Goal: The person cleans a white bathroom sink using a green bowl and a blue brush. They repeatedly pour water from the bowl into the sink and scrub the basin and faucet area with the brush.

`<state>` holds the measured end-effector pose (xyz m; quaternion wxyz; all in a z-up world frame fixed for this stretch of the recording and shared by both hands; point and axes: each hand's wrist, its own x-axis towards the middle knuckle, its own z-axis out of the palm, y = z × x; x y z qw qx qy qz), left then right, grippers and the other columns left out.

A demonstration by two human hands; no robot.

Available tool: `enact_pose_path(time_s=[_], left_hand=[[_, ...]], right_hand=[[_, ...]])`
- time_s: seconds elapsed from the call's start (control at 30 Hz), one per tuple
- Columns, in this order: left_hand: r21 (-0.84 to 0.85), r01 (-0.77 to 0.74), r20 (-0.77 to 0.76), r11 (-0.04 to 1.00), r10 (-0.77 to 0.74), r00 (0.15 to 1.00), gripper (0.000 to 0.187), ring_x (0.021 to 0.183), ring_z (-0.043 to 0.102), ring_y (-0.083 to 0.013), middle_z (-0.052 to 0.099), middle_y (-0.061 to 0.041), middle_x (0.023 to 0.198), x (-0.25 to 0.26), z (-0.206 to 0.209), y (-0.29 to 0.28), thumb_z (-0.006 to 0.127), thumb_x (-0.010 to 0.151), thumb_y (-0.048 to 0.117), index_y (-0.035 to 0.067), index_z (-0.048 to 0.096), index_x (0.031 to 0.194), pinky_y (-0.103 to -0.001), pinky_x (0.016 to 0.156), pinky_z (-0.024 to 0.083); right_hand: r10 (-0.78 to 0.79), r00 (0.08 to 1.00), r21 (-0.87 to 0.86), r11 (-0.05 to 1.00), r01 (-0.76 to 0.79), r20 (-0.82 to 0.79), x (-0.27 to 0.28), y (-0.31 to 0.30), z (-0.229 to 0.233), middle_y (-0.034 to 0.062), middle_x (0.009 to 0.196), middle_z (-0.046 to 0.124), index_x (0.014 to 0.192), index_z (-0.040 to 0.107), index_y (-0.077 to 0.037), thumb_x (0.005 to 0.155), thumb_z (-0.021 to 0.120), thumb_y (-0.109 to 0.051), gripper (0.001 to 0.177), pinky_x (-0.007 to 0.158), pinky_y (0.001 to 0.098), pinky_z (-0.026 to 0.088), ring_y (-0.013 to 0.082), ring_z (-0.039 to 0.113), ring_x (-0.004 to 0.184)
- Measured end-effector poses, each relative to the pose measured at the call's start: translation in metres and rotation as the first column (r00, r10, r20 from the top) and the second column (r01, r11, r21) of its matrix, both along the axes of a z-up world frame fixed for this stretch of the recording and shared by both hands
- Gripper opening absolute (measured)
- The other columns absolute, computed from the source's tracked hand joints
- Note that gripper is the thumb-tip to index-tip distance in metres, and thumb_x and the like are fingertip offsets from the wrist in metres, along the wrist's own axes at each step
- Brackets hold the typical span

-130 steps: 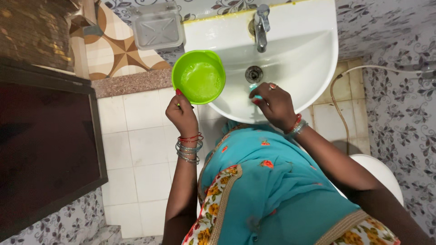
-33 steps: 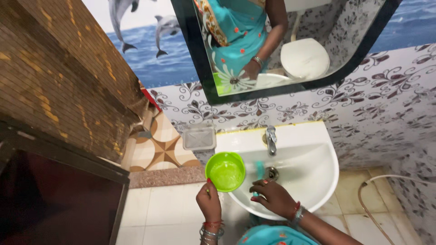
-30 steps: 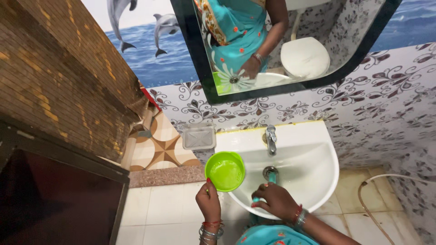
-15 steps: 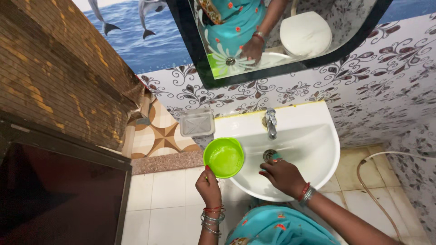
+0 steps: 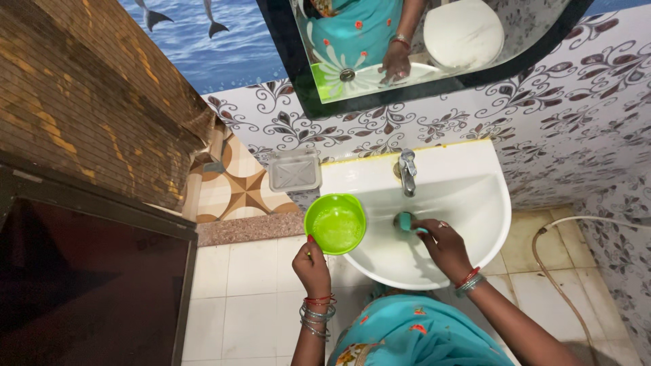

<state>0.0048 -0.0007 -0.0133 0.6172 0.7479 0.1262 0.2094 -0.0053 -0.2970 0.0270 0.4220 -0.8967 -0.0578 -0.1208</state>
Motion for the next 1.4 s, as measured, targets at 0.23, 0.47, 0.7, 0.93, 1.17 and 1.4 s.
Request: enact_pose_path(time_s=[0.23, 0.47, 0.7, 0.93, 1.17, 1.4], left_hand=[[0.016, -0.004, -0.043, 1.0, 0.005, 0.999, 0.043, 0.056, 0.032, -0.0077, 0.038, 0.001, 0.054, -0.001, 0.008, -0.003, 0.055, 0.103, 0.015, 0.0, 0.047, 0.064, -0.031, 0.048, 0.027], [-0.001, 0.019, 0.001, 1.0, -0.019, 1.0, 0.04, 0.061, 0.034, -0.0061, 0.04, 0.003, 0.059, -0.004, 0.01, -0.003, 0.054, 0.104, 0.013, -0.001, 0.047, 0.067, -0.03, 0.051, 0.028], [0.016, 0.043, 0.031, 0.999, -0.043, 0.999, 0.031, 0.06, 0.037, -0.0058, 0.046, 0.002, 0.061, 0.0, 0.015, -0.007, 0.057, 0.103, 0.011, -0.004, 0.058, 0.076, -0.029, 0.05, 0.03], [0.122, 0.007, 0.073, 0.992, -0.016, 0.997, 0.031, 0.059, 0.038, -0.0058, 0.048, 0.0, 0.06, 0.007, 0.036, -0.015, 0.062, 0.102, 0.012, -0.002, 0.06, 0.075, -0.029, 0.05, 0.034], [0.358, -0.034, -0.01, 0.933, 0.04, 0.999, 0.039, 0.049, 0.042, -0.0228, 0.05, -0.014, 0.055, 0.034, 0.08, -0.02, 0.067, 0.099, 0.025, 0.0, 0.062, 0.069, -0.039, 0.05, 0.035], [0.648, -0.029, -0.031, 0.761, 0.065, 0.997, 0.045, 0.058, 0.062, -0.038, 0.063, -0.019, 0.061, 0.075, 0.122, -0.034, 0.062, 0.096, 0.041, 0.005, 0.072, 0.071, -0.048, 0.056, 0.046]], right_hand=[[0.022, 0.983, -0.415, 0.905, -0.098, -0.184, -0.028, -0.009, 0.013, 0.0088, 0.088, 0.074, 0.119, 0.07, -0.018, 0.088, 0.069, -0.027, 0.033, 0.07, 0.0449, 0.054, 0.032, 0.07, 0.082], [-0.21, 0.936, -0.312, 0.943, 0.118, -0.282, -0.029, -0.037, 0.001, 0.0164, 0.085, 0.073, 0.129, 0.067, -0.014, 0.095, 0.056, -0.029, 0.039, 0.074, 0.0477, 0.054, 0.0357, 0.07, 0.078], [-0.19, 0.907, -0.559, 0.827, -0.059, -0.377, -0.006, -0.045, -0.015, 0.0176, 0.083, 0.069, 0.123, 0.075, -0.021, 0.093, 0.064, -0.037, 0.036, 0.069, 0.0501, 0.054, 0.0359, 0.067, 0.083], [-0.122, 0.95, -0.572, 0.818, -0.068, -0.288, -0.042, -0.03, 0.045, 0.0136, 0.083, 0.065, 0.126, 0.072, -0.019, 0.096, 0.064, -0.03, 0.033, 0.068, 0.0472, 0.053, 0.0336, 0.066, 0.078], [-0.071, 0.997, -0.525, 0.85, 0.051, -0.019, -0.019, 0.008, 0.105, 0.0149, 0.08, 0.063, 0.133, 0.069, -0.016, 0.099, 0.065, -0.025, 0.035, 0.055, 0.0444, 0.05, 0.0335, 0.063, 0.063], [0.04, 0.999, -0.527, 0.848, -0.053, -0.037, 0.028, 0.022, 0.083, 0.0164, 0.08, 0.065, 0.133, 0.065, -0.013, 0.092, 0.067, -0.021, 0.042, 0.054, 0.0458, 0.051, 0.0339, 0.065, 0.064]])
